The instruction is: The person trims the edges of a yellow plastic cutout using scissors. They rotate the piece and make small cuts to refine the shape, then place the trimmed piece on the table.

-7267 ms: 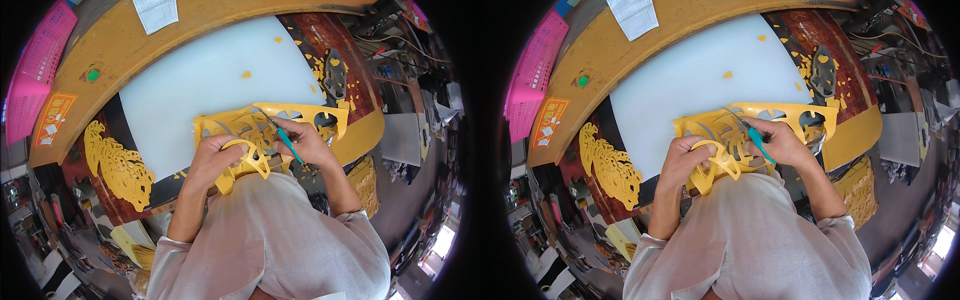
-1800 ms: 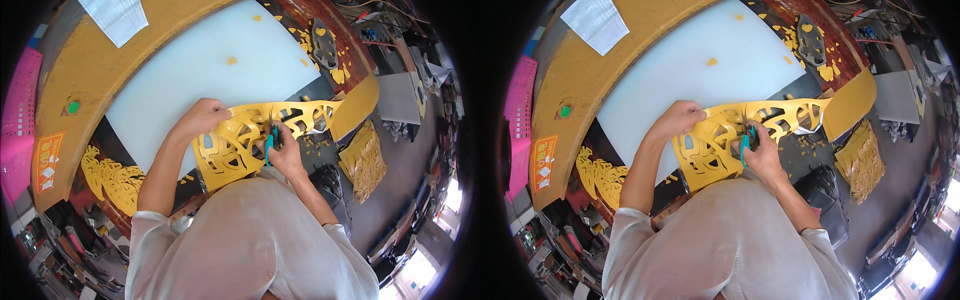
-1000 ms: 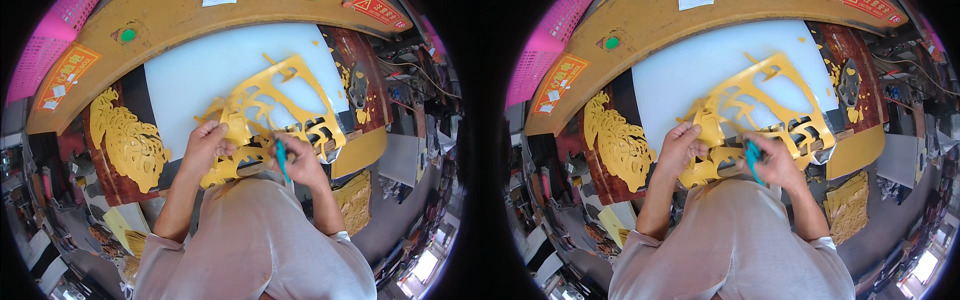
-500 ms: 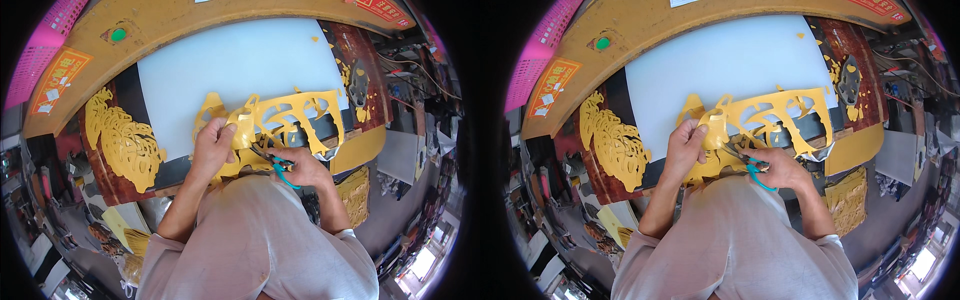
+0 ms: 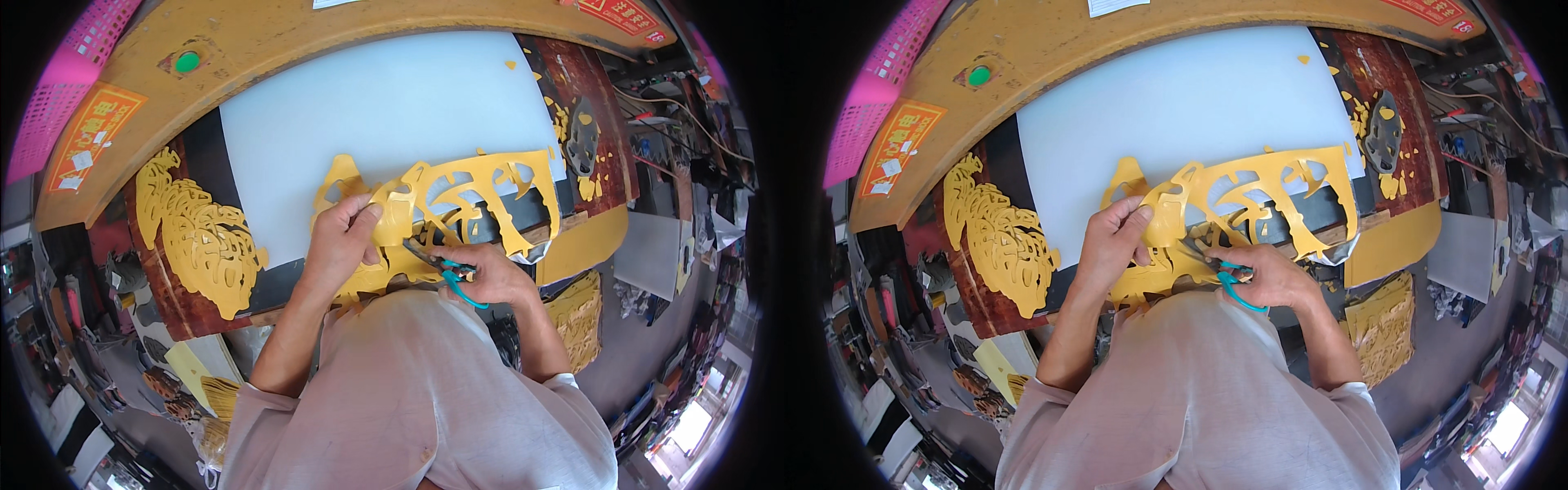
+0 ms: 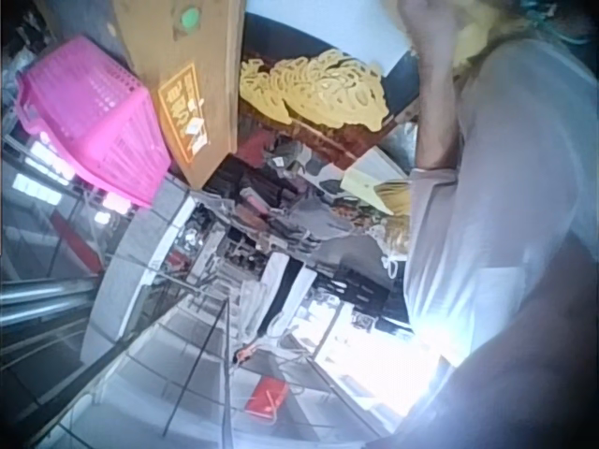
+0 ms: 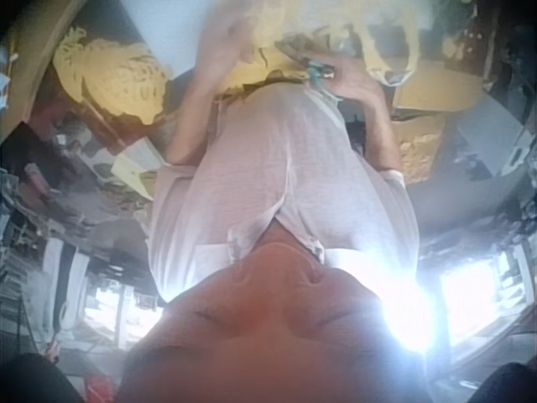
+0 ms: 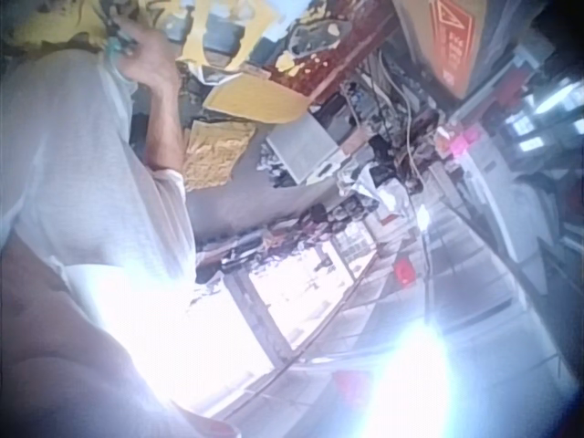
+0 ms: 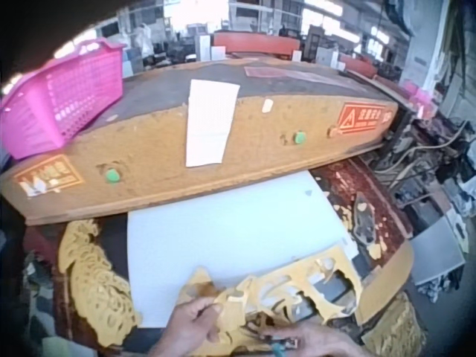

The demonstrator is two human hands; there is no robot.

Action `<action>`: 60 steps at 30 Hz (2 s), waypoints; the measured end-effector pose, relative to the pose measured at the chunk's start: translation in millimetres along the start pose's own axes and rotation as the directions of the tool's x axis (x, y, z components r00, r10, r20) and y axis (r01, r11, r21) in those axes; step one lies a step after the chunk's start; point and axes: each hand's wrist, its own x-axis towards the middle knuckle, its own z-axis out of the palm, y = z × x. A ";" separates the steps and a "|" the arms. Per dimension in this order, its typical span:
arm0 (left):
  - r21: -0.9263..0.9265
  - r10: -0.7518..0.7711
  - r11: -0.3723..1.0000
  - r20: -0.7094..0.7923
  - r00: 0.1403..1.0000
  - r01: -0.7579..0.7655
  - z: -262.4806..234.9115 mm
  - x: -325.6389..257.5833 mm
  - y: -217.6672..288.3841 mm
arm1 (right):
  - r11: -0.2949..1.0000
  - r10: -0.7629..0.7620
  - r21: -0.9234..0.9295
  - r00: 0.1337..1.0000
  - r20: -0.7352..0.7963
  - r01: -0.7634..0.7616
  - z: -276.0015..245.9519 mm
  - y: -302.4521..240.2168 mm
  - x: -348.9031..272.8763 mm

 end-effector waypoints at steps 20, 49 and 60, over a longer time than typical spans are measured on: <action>-0.693 -0.110 0.720 -0.068 0.992 0.033 20.9 -44.0 -36.1 | 0.925 -0.105 0.368 0.994 0.013 0.093 26.0 6.9 20.2; -0.595 -0.049 0.761 0.345 0.937 0.259 11.9 -21.6 -46.1 | 0.943 -0.265 0.068 0.857 -0.443 0.326 71.1 -4.2 -3.5; -0.612 0.004 0.722 0.470 0.883 0.323 23.5 -18.9 -56.3 | 0.827 -0.055 0.557 0.997 -0.052 0.075 38.6 5.8 -21.2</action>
